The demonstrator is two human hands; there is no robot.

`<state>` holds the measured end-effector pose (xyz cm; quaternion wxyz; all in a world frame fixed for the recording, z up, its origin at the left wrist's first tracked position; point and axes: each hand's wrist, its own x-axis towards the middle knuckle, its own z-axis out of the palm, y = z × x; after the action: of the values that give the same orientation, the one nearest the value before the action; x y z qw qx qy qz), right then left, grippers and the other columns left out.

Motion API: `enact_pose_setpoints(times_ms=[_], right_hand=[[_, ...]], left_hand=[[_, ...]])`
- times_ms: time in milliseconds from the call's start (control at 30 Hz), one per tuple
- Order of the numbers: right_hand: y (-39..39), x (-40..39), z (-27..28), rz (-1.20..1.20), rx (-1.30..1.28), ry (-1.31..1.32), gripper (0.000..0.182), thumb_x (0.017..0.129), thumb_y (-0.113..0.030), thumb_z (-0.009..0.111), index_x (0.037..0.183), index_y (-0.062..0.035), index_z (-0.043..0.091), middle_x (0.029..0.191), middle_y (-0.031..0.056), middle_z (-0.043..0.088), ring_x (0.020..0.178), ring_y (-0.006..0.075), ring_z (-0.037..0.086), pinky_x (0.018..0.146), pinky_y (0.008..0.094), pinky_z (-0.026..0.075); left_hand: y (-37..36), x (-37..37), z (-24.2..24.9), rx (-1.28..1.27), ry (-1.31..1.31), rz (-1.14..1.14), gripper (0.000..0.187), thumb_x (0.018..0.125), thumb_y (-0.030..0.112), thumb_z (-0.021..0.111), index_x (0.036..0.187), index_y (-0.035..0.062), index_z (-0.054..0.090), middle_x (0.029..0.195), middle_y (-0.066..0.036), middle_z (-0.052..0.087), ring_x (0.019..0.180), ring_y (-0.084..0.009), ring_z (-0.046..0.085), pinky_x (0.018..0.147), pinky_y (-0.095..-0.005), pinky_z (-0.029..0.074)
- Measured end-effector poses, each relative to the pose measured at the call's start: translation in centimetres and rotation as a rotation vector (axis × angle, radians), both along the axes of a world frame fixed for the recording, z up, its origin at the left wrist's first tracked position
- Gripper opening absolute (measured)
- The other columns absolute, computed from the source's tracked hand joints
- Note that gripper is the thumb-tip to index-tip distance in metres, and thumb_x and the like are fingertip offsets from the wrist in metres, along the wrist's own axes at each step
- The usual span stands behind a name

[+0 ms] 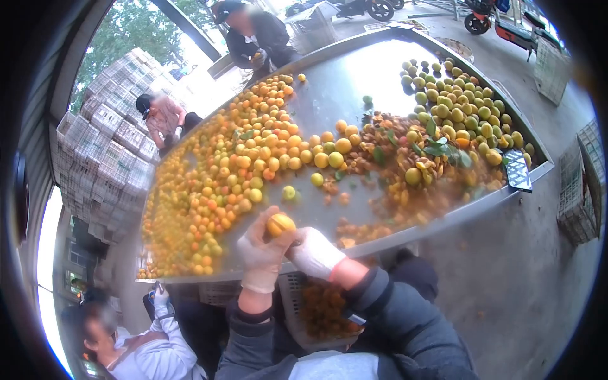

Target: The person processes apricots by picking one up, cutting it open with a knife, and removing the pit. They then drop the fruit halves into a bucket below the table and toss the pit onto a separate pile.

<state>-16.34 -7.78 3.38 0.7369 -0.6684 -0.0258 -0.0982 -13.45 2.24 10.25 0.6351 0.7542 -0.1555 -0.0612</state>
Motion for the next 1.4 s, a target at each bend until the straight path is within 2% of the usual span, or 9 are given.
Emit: enact_pose_setpoints(times_ms=[233,367,533,667,800,933,1200,1367,1400], right_hand=[[-3.6,-1.4,4.5,0.306,0.107,0.371,0.017,0.086,-0.018,0.061,0.087,-0.0041,0.069,0.065,-0.0005,0.061,0.057,0.0069,0.055,0.050,0.0245,0.043],[-2.4,-1.6,2.1,0.454,0.196,0.188,0.017,0.086,-0.020,0.061,0.086,-0.0052,0.069,0.063,-0.0013,0.059,0.055,0.0082,0.054,0.048,0.0236,0.042],[-0.4,-0.1,-0.5,0.260,0.061,0.112,0.019,0.085,-0.022,0.062,0.089,-0.0037,0.067,0.067,-0.0033,0.059,0.058,0.0111,0.054,0.054,0.0316,0.047],[-3.2,-2.0,3.4,-0.095,-0.788,0.049,0.021,0.083,-0.022,0.064,0.095,-0.0049,0.067,0.070,0.0100,0.065,0.068,0.0183,0.062,0.066,0.0340,0.050],[-3.8,-2.4,3.0,-0.248,0.000,-0.206,0.027,0.087,-0.029,0.061,0.097,-0.0052,0.067,0.088,0.0132,0.067,0.085,0.0330,0.065,0.076,0.0368,0.052],[-3.7,-1.7,3.0,-0.295,-0.365,-0.037,0.042,0.085,-0.033,0.065,0.116,-0.0061,0.059,0.100,0.0152,0.065,0.094,0.0278,0.063,0.081,0.0336,0.050],[-4.6,-1.0,1.3,-0.242,0.124,-0.168,0.034,0.088,-0.030,0.064,0.112,-0.0060,0.059,0.087,0.0035,0.061,0.075,0.0095,0.058,0.061,0.0249,0.048],[-5.3,-0.9,1.4,-0.038,0.533,-0.024,0.016,0.090,-0.017,0.060,0.104,-0.0085,0.062,0.080,-0.0018,0.062,0.071,0.0050,0.059,0.060,0.0196,0.047],[-6.0,-1.5,2.2,-0.070,0.419,-0.085,0.021,0.089,-0.017,0.058,0.106,-0.0062,0.062,0.080,-0.0001,0.063,0.064,0.0066,0.059,0.054,0.0199,0.047]], left_hand=[[0.0,1.6,2.6,0.211,0.017,-0.260,0.054,0.073,0.006,0.077,0.122,-0.0067,0.056,0.109,-0.010,0.065,0.091,-0.0127,0.062,0.084,-0.0261,0.051],[2.8,3.1,0.3,0.568,-0.712,-0.405,0.052,0.073,0.014,0.079,0.121,0.0070,0.061,0.107,-0.008,0.067,0.089,-0.0100,0.063,0.075,-0.0282,0.054],[2.9,2.7,-2.0,0.033,-0.002,-0.311,0.045,0.073,0.006,0.074,0.115,0.0048,0.061,0.097,-0.007,0.065,0.083,-0.0193,0.066,0.073,-0.0287,0.055],[2.3,2.0,-0.6,-0.714,0.237,-0.091,0.051,0.070,-0.009,0.063,0.120,-0.0015,0.057,0.103,-0.011,0.061,0.087,-0.0202,0.064,0.076,-0.0296,0.054],[2.4,2.0,-0.3,0.049,0.063,0.109,0.054,0.072,-0.009,0.056,0.125,-0.0026,0.051,0.110,-0.011,0.057,0.094,-0.0244,0.063,0.079,-0.0332,0.055],[-0.2,-0.7,-0.6,0.583,-0.809,-0.122,0.051,0.081,0.000,0.057,0.130,-0.0015,0.045,0.104,-0.021,0.064,0.087,-0.0357,0.066,0.078,-0.0378,0.053],[-2.7,0.7,-1.5,0.292,-0.843,-0.255,0.030,0.087,0.005,0.054,0.116,-0.0012,0.049,0.099,-0.020,0.066,0.086,-0.0331,0.067,0.074,-0.0374,0.054],[-4.8,-0.3,0.4,-0.576,0.283,-0.140,0.018,0.095,0.009,0.050,0.111,0.0020,0.048,0.092,-0.014,0.065,0.084,-0.0189,0.064,0.068,-0.0304,0.055],[-3.2,0.9,-1.5,-0.144,-0.242,-0.097,0.017,0.096,0.014,0.051,0.110,0.0034,0.050,0.095,-0.014,0.066,0.085,-0.0191,0.065,0.067,-0.0280,0.054]])
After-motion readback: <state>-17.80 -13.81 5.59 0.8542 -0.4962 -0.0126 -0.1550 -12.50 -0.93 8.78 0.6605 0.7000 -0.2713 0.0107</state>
